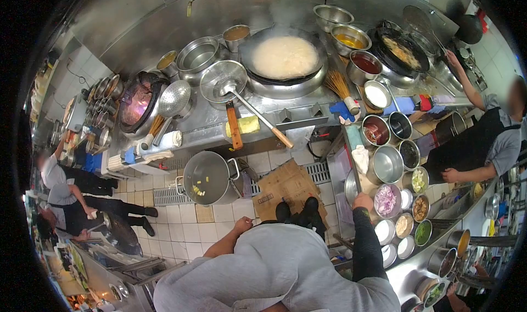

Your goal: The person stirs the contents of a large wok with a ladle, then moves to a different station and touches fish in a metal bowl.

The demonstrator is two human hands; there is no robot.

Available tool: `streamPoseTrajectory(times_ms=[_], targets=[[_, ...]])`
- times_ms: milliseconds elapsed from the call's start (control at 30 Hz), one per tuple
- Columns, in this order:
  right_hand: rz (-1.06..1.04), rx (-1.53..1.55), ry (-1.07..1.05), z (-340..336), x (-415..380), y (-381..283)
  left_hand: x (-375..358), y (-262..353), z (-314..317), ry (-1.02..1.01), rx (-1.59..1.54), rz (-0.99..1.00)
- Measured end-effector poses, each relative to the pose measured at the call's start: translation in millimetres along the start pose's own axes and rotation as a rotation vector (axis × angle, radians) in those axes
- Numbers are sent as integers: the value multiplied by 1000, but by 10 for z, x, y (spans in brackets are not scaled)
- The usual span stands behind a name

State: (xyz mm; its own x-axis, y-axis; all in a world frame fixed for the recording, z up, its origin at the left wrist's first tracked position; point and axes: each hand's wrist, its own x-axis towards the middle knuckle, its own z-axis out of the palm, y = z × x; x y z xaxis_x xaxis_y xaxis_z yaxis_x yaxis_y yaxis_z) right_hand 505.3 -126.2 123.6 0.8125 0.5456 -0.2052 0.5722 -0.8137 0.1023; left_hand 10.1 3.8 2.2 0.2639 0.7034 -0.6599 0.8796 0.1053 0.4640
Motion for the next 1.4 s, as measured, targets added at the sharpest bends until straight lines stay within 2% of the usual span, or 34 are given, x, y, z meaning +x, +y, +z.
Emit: streamPoseTrajectory(times_ms=[467,767,1400], targets=[[6,-20,-29,-53,-13,-20,-27,37,-24,24,-10,-10],[3,19,40,-1,-16,2,-13,-4,-5,19,-31,-21],[-24,9,47,198,66,89,11,-21,-5,22,-13,27]])
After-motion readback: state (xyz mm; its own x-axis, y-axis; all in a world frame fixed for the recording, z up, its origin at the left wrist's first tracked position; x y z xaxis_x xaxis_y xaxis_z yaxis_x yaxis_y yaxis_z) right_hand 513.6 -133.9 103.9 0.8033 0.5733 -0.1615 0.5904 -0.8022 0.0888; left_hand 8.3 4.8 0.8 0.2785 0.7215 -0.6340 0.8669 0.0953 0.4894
